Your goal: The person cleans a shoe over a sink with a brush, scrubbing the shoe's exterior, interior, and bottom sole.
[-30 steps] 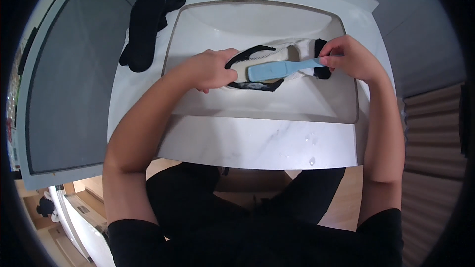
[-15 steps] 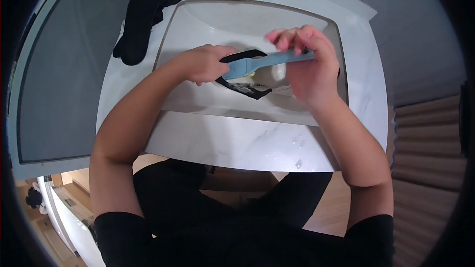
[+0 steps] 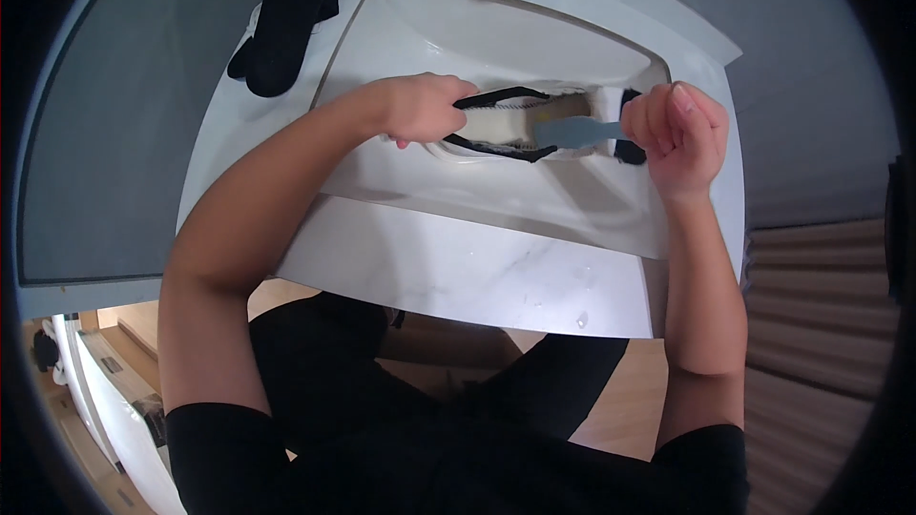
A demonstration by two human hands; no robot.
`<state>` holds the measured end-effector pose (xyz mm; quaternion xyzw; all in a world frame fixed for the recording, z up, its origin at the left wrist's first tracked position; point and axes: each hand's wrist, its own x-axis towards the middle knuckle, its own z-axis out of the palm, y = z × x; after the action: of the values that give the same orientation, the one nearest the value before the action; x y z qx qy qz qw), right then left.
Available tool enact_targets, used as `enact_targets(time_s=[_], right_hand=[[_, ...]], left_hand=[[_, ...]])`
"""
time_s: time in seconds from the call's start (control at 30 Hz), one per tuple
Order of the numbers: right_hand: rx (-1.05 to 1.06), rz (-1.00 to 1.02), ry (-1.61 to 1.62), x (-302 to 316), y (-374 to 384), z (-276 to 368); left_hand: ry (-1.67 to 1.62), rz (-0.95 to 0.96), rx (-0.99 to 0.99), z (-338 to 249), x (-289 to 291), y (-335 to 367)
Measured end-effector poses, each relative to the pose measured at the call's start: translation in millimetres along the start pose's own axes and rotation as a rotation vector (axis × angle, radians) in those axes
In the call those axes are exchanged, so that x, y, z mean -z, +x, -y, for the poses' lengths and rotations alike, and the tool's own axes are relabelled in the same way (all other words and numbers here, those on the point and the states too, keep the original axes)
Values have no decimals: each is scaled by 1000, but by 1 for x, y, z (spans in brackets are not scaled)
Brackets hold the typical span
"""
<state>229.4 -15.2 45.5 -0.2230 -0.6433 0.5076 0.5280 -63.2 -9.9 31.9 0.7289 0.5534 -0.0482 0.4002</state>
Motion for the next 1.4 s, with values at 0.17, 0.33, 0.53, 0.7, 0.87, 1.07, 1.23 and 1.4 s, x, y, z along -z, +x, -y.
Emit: enact_targets(time_s=[0.17,0.33,0.53,0.7,0.87,1.07,1.23,1.4], right_hand=[[-21,-119,328,6,0,-23],[-7,-140,-178,2,6,-20],[-234,72,-1175,36,11,-6],[-12,-76,-1737,-14,20,-26],[60,-50,-1725,-11,28,-44],[-74,-43,-1755,5,13,-45],[-173,-105,-1724,7,19,-32],[-14,-38,-1770,0,12,-36]], left_hand=[[-65,34,64,0,3,5],[-113,18,120,15,3,12],[-95,-57,152,2,5,5],[153,-250,65,-9,-23,0],[89,-200,58,-21,-26,-16],[119,-208,82,-23,-29,-10],[65,-203,65,-21,-24,-9],[172,-281,12,-10,-31,2]])
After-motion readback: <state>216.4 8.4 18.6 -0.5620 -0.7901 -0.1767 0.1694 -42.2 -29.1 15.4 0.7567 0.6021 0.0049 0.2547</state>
